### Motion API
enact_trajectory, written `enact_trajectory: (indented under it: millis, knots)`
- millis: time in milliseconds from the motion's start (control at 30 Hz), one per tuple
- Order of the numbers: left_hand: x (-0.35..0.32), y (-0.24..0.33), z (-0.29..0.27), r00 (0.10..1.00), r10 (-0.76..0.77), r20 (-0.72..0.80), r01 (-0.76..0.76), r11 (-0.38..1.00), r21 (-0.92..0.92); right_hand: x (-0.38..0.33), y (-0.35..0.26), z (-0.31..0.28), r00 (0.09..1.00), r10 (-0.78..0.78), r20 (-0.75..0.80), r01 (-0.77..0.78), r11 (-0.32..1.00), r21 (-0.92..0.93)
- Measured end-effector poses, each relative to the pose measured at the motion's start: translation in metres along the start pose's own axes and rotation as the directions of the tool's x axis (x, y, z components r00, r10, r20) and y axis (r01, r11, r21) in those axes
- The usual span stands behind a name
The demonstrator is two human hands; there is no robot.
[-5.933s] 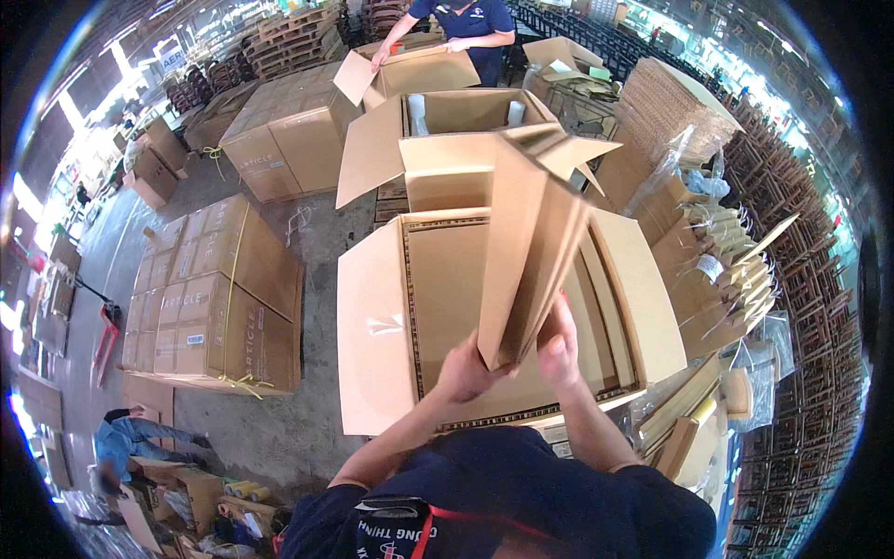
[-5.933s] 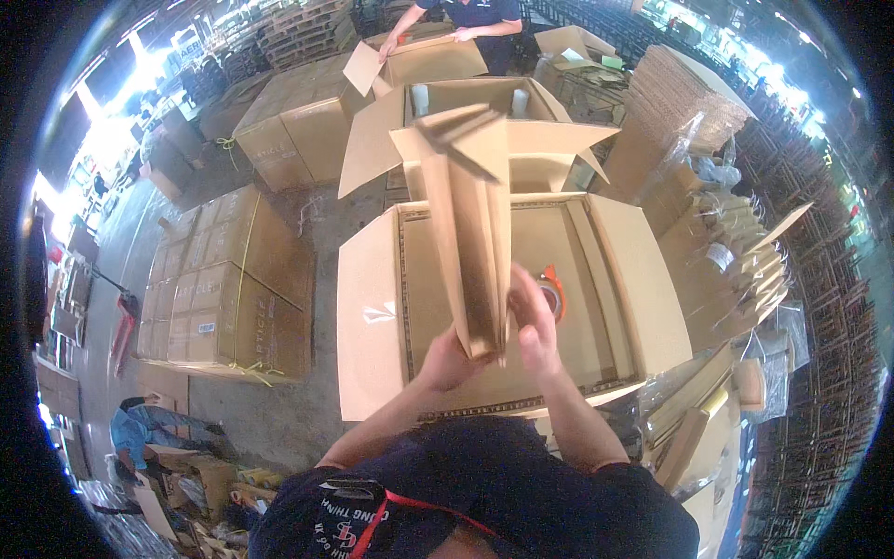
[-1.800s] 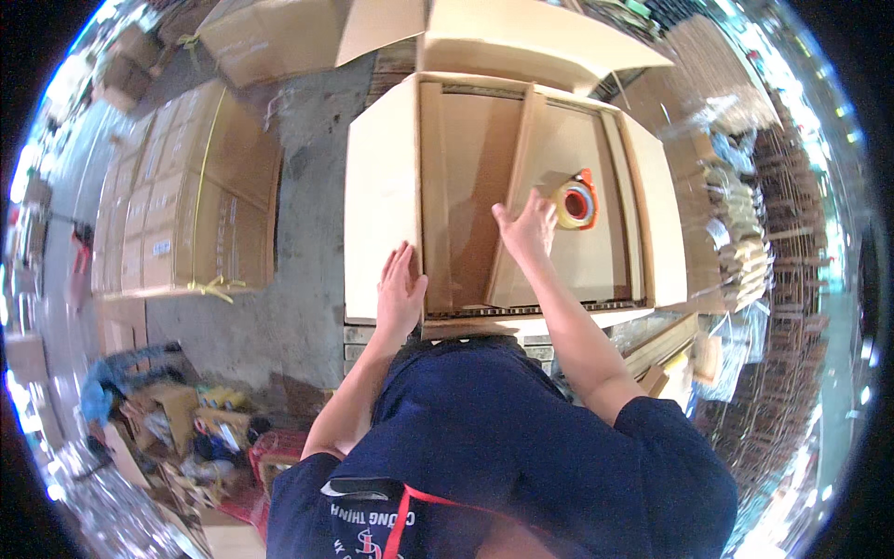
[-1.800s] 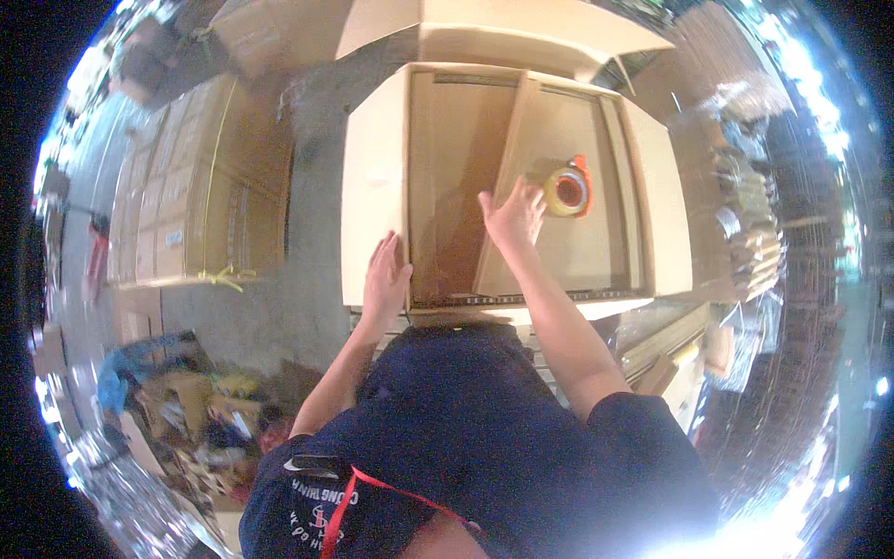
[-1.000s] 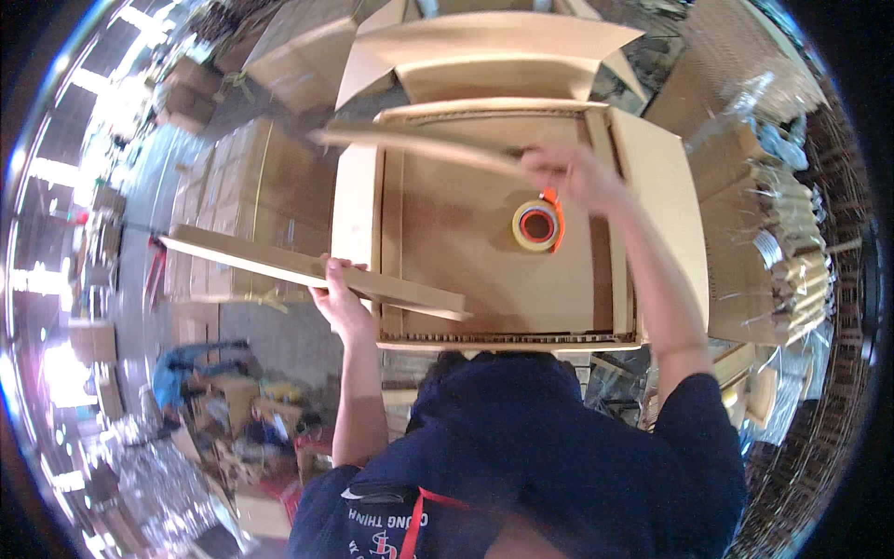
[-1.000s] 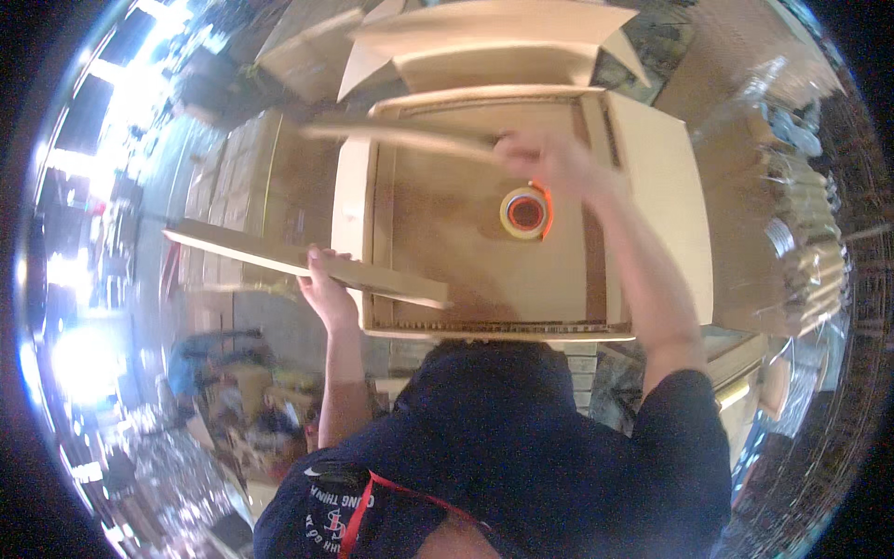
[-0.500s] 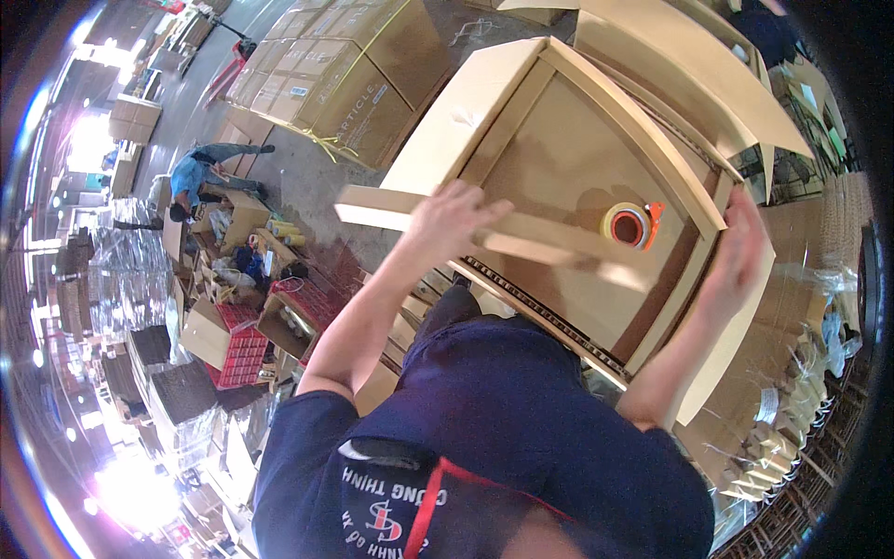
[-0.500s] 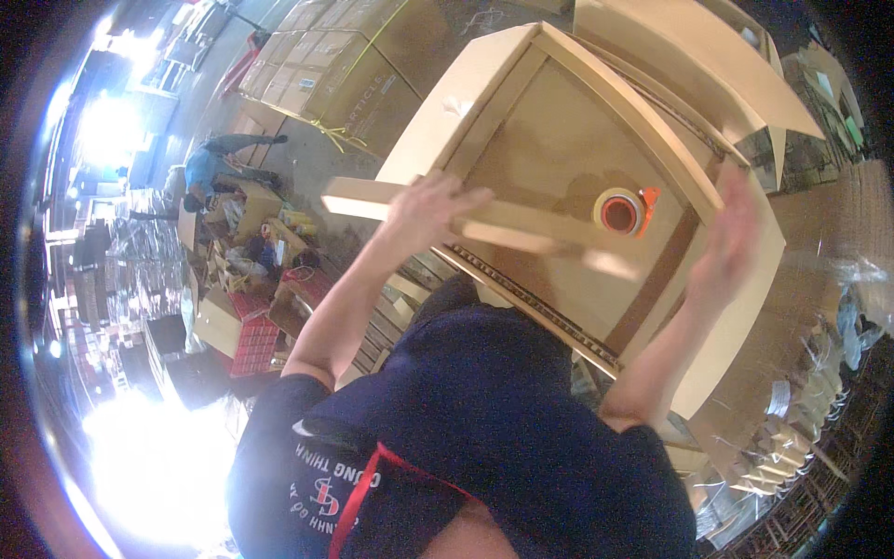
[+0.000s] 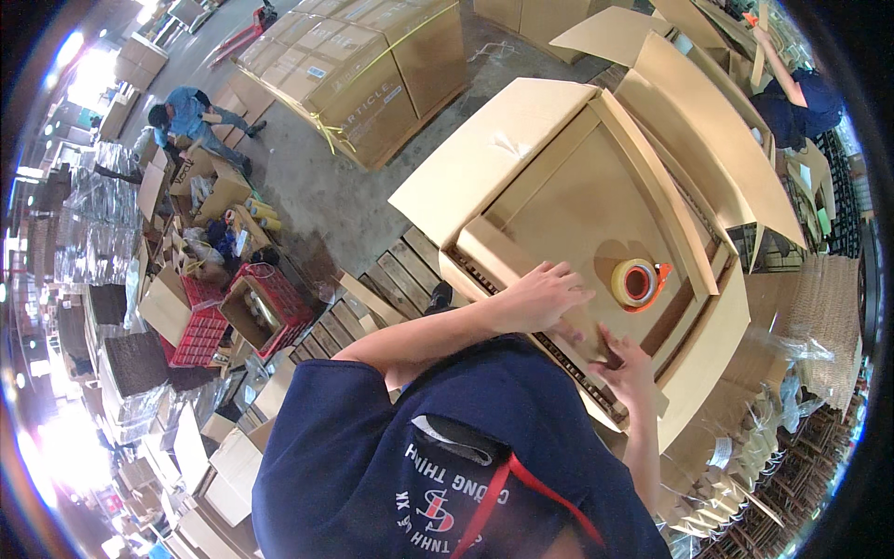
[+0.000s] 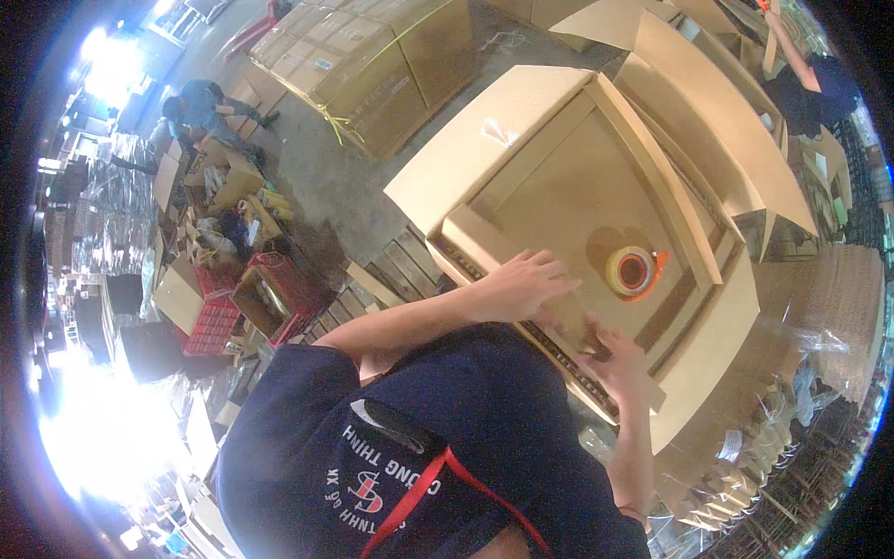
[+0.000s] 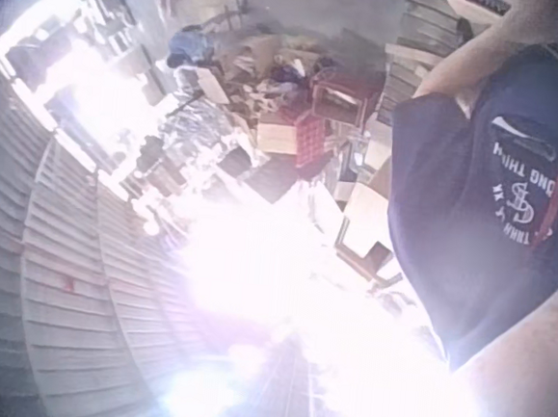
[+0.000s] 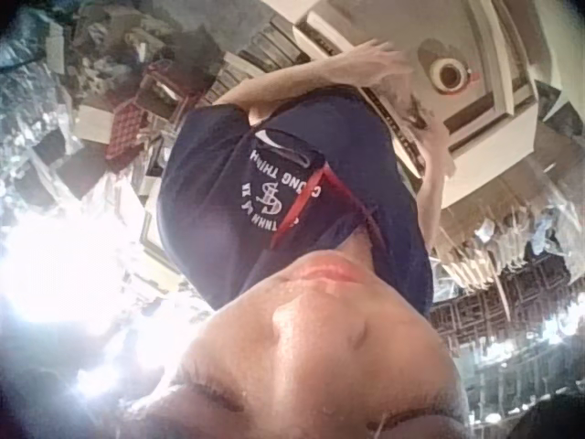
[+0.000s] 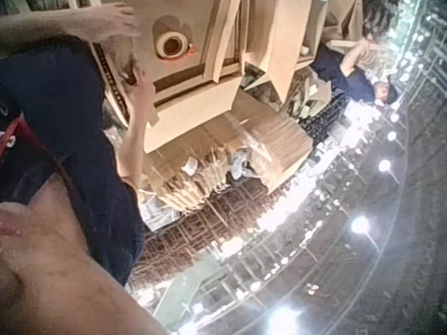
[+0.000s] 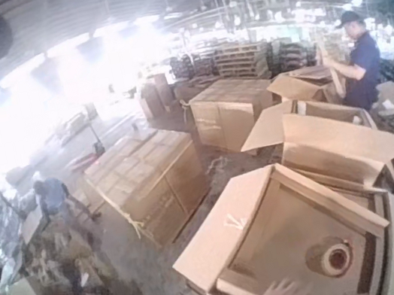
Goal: The person tapes the seams of a cardboard box labeled 'ARTICLE' using a handheld tape dispenser. They repeatedly open and close the box flaps, apply tape to the top and side seams, and handle additional cardboard pieces nearby.
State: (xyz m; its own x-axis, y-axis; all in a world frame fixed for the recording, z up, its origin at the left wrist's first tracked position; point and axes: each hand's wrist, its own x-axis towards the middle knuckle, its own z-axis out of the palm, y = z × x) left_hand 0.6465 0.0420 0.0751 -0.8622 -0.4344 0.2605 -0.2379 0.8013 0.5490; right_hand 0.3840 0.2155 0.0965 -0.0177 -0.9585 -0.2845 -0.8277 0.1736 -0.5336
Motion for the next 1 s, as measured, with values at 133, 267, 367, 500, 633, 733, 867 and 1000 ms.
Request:
enact_trajectory:
  millis: [133,267,367,500,633,733,867,1000]
  knots:
    - [0.011,0.007,-0.011,0.996,-0.062,-0.067,0.062,0.998,-0.005,0.014,0.0,-0.012,1.0,-0.014,0.01,0.014,0.998,-0.054]
    - [0.012,0.009,-0.011,0.99,-0.141,0.007,0.141,0.989,-0.041,0.019,0.013,0.003,0.974,-0.209,0.087,0.207,0.978,0.032]
    - [0.001,0.004,-0.014,0.974,-0.227,0.001,0.227,0.974,0.025,0.016,0.005,-0.004,0.959,-0.258,0.116,0.268,0.959,-0.089]
    - [0.023,-0.022,-0.039,0.925,-0.377,-0.035,0.378,0.916,0.132,0.008,-0.006,-0.012,0.969,-0.063,0.238,0.1,0.984,-0.145]
    - [0.01,-0.071,-0.036,0.883,-0.236,-0.407,0.335,0.922,0.192,0.014,-0.018,-0.01,0.967,-0.103,0.233,0.144,0.975,-0.167]
    - [-0.046,-0.091,-0.001,0.735,-0.663,-0.145,0.677,0.702,0.221,-0.005,-0.011,0.017,0.944,-0.114,0.31,0.146,0.986,-0.083]
    - [-0.021,-0.078,0.02,0.735,-0.678,0.017,0.63,0.692,0.353,-0.016,0.029,0.049,0.982,-0.022,0.189,0.014,0.999,0.042]
    - [-0.001,-0.086,0.015,0.709,-0.691,0.141,0.516,0.646,0.563,-0.006,0.019,0.066,0.985,0.171,-0.005,-0.17,0.984,0.045]
